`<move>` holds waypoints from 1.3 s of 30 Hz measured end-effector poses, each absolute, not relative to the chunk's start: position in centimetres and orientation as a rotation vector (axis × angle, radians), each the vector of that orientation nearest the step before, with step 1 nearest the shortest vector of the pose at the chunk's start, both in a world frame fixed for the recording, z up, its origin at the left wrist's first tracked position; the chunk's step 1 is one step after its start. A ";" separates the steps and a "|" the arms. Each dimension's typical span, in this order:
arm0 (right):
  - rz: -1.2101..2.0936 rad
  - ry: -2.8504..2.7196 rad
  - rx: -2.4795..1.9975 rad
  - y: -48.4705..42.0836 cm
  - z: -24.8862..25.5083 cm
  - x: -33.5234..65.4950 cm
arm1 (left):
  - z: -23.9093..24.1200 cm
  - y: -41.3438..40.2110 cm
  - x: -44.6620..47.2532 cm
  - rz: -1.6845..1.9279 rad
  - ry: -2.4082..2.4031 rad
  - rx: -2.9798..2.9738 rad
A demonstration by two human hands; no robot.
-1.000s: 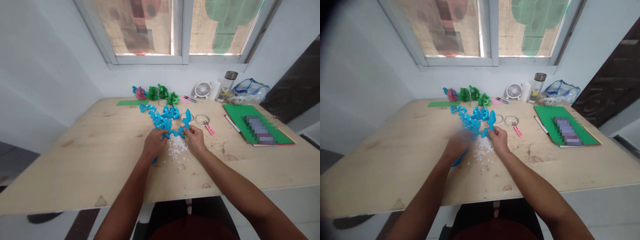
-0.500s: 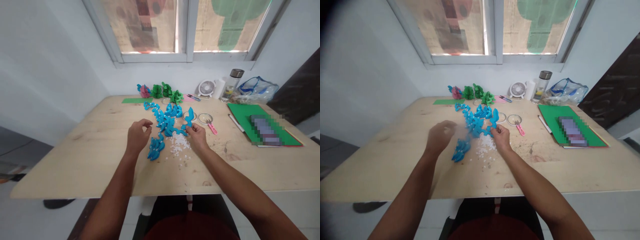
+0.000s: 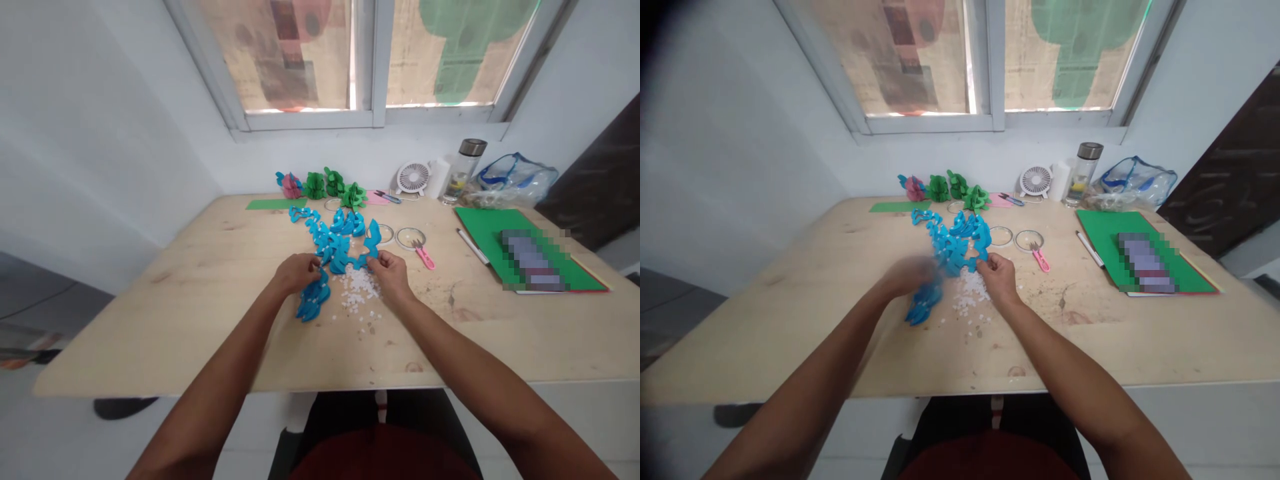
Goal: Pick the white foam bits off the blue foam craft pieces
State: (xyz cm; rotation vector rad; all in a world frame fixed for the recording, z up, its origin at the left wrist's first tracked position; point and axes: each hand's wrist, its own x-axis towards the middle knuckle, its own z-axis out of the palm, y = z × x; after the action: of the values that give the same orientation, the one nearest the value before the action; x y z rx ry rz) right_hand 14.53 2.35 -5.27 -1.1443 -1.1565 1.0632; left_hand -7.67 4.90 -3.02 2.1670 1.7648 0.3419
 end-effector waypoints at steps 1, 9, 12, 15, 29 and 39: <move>1.066 -1.160 -1.144 2.3 -5.3 14.5 | -3.2 5.2 -7.6 0.324 1.761 2.172; 1.067 -1.169 -1.146 2.3 -5.4 14.3 | -2.9 4.7 -8.2 0.455 1.695 1.980; 1.129 -1.189 -1.108 2.3 -5.2 14.2 | -1.7 3.8 -8.5 0.683 1.542 1.819; 1.201 -1.220 -1.041 2.0 -4.9 14.1 | -0.1 3.1 -8.5 0.876 1.392 1.635; 1.381 -1.427 -0.929 1.0 -4.6 13.7 | 0.7 4.7 -5.4 1.052 1.085 1.487; 1.241 -1.261 -1.051 1.6 -5.0 13.8 | -1.0 3.9 -3.4 0.960 1.039 1.242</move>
State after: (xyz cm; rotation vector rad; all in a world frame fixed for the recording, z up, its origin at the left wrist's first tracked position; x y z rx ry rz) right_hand 13.78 1.56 -4.99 -1.0515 -1.2607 1.2414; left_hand -3.38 3.93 -1.00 1.2417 1.0385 0.9602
